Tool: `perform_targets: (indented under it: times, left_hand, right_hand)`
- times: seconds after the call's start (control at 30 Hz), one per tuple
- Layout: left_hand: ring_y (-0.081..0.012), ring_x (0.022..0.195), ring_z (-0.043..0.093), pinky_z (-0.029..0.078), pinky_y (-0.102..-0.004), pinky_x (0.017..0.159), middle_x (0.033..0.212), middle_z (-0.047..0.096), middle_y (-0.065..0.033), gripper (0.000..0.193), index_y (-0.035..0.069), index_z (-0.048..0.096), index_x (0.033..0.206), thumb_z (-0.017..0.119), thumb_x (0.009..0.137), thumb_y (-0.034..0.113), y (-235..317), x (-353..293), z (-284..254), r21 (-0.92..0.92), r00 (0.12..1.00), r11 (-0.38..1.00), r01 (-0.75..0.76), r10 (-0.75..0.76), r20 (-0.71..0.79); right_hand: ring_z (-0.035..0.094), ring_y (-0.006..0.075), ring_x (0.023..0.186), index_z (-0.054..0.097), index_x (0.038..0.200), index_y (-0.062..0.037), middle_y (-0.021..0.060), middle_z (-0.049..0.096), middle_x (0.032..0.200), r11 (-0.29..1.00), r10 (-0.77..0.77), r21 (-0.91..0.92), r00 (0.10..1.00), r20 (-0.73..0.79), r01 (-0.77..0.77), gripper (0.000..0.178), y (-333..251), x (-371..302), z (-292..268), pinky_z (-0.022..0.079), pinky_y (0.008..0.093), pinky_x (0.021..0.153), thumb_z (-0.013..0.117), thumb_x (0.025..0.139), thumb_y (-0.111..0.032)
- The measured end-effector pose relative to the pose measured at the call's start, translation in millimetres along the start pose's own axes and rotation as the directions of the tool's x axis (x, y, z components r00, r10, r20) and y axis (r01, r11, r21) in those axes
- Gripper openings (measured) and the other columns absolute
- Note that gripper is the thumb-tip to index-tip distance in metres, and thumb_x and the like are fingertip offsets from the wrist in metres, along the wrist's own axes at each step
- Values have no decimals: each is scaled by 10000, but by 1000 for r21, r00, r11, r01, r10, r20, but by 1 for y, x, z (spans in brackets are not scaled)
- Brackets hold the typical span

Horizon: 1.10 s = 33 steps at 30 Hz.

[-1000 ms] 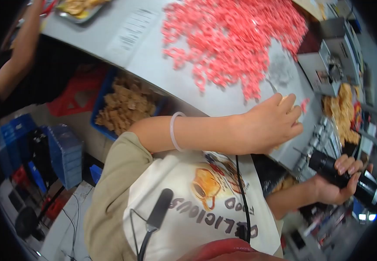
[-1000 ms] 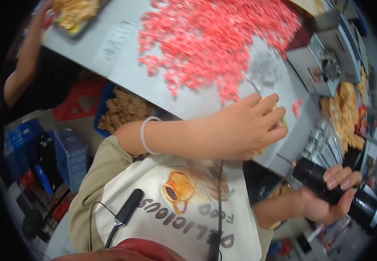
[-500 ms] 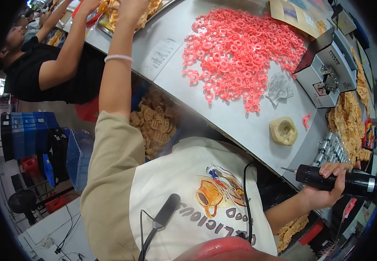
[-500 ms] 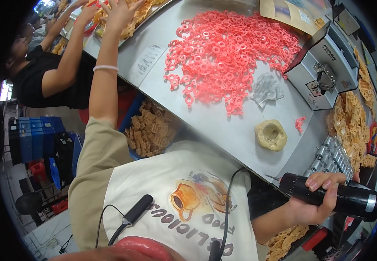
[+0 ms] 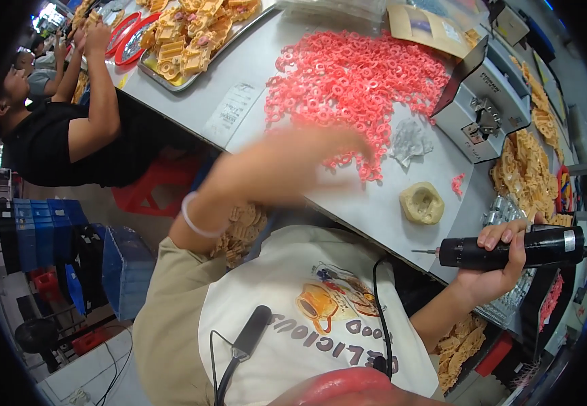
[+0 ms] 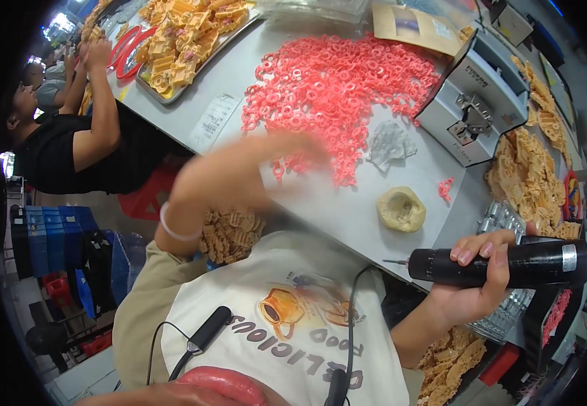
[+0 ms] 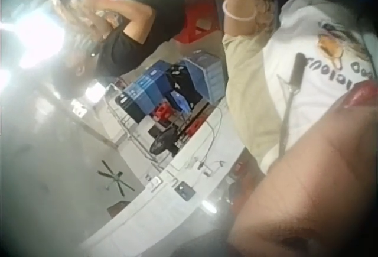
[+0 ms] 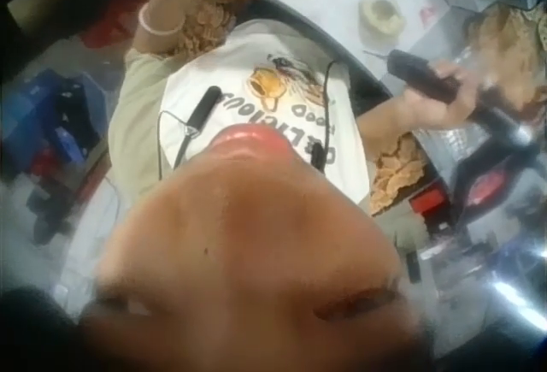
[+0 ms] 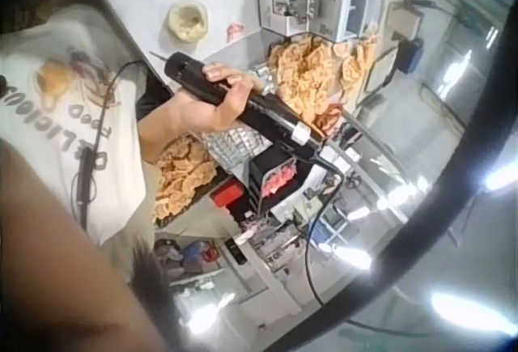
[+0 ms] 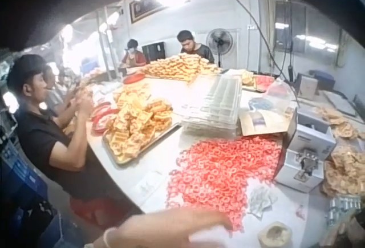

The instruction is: The person assembles small plastic toy components, including pink rings and yellow housings, using an electric screwdriver.

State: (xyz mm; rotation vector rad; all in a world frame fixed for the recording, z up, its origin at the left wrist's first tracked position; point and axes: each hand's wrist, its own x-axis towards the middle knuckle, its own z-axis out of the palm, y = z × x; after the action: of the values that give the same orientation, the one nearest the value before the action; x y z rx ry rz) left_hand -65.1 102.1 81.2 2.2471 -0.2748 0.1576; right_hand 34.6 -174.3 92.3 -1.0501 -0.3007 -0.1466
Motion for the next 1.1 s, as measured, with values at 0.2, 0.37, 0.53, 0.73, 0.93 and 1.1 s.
perform_targets:
  times: [0.2,0.37,0.53,0.73,0.93,1.1]
  left_hand:
    - [-353,1072,587,457,-407,922,1192,578,-218,714,-22,463,1267,711,789,446,56,24,84,-114,679,986,123,0,734]
    - [-317,1088,579,436,-393,958,1185,578,-203,762,-45,426,1289,756,768,401,67,30,178,-765,859,641,60,358,367]
    - [-226,1126,548,440,-325,959,1115,596,-128,725,-33,451,1221,837,706,298,82,52,221,-949,815,109,297,489,311]
    - [-164,1091,549,439,-296,935,1052,599,-108,701,-12,469,1191,853,662,240,83,46,205,-924,786,72,376,504,359]
    - [-169,1111,534,428,-304,947,1084,580,-116,727,-14,447,1211,851,665,242,93,29,219,-928,797,79,364,489,354]
    - [-174,1127,521,420,-310,957,1110,564,-123,749,-16,429,1229,850,667,244,93,9,228,-943,842,31,333,441,312]
  right_hand:
    - [436,102,583,389,1275,-37,27,410,789,947,-221,241,975,2,214,422,-30,14,31,392,245,554,557,915,-180]
    - [447,121,652,483,1118,-63,36,471,874,922,-210,333,978,-4,199,281,-33,5,34,391,259,635,612,911,-203]
    - [457,143,712,485,1032,-43,47,488,864,839,35,544,996,-77,12,231,-14,2,9,429,273,680,632,891,-153]
    - [478,157,742,395,961,-13,68,441,861,398,191,876,958,212,-273,263,-14,-6,-10,460,298,727,622,893,-127]
    - [445,115,698,442,1112,-43,34,435,853,749,-59,646,986,-155,146,293,-28,-42,14,411,272,655,599,908,-184]
    - [431,105,599,434,1217,-92,23,436,829,817,-273,397,887,-372,418,396,-25,-70,27,392,279,604,593,869,-191]
